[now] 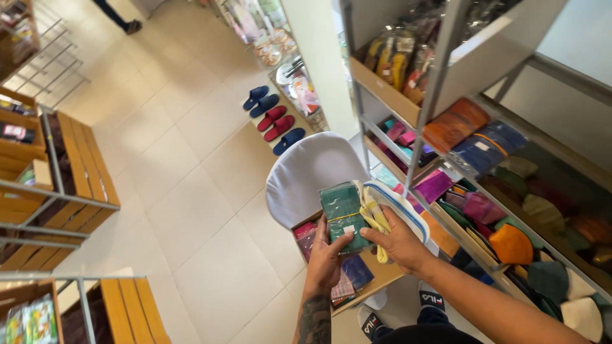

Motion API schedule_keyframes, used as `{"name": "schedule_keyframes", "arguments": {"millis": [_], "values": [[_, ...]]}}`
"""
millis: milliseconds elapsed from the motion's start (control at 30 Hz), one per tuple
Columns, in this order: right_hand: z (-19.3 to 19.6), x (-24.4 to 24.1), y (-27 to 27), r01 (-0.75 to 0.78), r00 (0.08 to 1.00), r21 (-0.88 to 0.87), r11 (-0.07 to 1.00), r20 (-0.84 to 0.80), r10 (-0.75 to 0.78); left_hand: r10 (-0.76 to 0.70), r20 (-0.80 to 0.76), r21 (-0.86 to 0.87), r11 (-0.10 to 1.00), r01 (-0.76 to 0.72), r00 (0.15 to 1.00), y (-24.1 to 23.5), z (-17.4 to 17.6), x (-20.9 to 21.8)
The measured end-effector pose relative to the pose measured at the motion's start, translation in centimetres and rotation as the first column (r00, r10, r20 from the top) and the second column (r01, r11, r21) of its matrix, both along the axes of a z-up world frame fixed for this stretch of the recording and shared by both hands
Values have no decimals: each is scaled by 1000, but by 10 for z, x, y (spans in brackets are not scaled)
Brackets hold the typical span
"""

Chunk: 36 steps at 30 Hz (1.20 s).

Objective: Cleaning and organizing packaged items on a retail shelf using a cloth.

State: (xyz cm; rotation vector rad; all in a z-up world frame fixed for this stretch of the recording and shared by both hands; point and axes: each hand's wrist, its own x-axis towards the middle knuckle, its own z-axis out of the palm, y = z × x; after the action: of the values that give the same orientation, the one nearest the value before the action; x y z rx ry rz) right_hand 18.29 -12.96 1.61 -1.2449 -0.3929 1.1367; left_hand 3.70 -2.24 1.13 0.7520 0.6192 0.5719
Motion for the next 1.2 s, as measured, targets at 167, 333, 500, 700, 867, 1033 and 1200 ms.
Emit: {"name": "schedule_keyframes", "arguments": {"millis": [167, 333, 500, 700, 867, 1033, 1200], "values": [[-10, 13, -26, 127, 870, -72, 989, 488, -76, -33, -33, 12, 999, 33, 999, -3, 7, 34], [-6, 33, -60, 216, 915, -118, 969, 372, -158, -143, -12, 59, 988, 143, 990, -15, 10, 78], [-4, 47, -93, 435, 804, 65, 898, 422, -420, -176, -121, 133, 972, 192, 977, -40, 7, 135], [-1, 78, -127, 534, 838, 47, 844, 101, -536, -422, -64, 221, 878, 425, 904, -73, 39, 188], [-11, 92, -143, 650, 757, 42, 759, 55, -651, -368, -244, 430, 788, 441, 897, -102, 21, 225], [-31, 110, -151, 705, 708, 3, 709, -50, -704, -208, -432, 709, 524, 473, 878, -122, 6, 236], [-31, 117, -150, 692, 722, -93, 716, 83, -687, 69, -288, 936, 233, 265, 955, -137, -1, 227]]}}
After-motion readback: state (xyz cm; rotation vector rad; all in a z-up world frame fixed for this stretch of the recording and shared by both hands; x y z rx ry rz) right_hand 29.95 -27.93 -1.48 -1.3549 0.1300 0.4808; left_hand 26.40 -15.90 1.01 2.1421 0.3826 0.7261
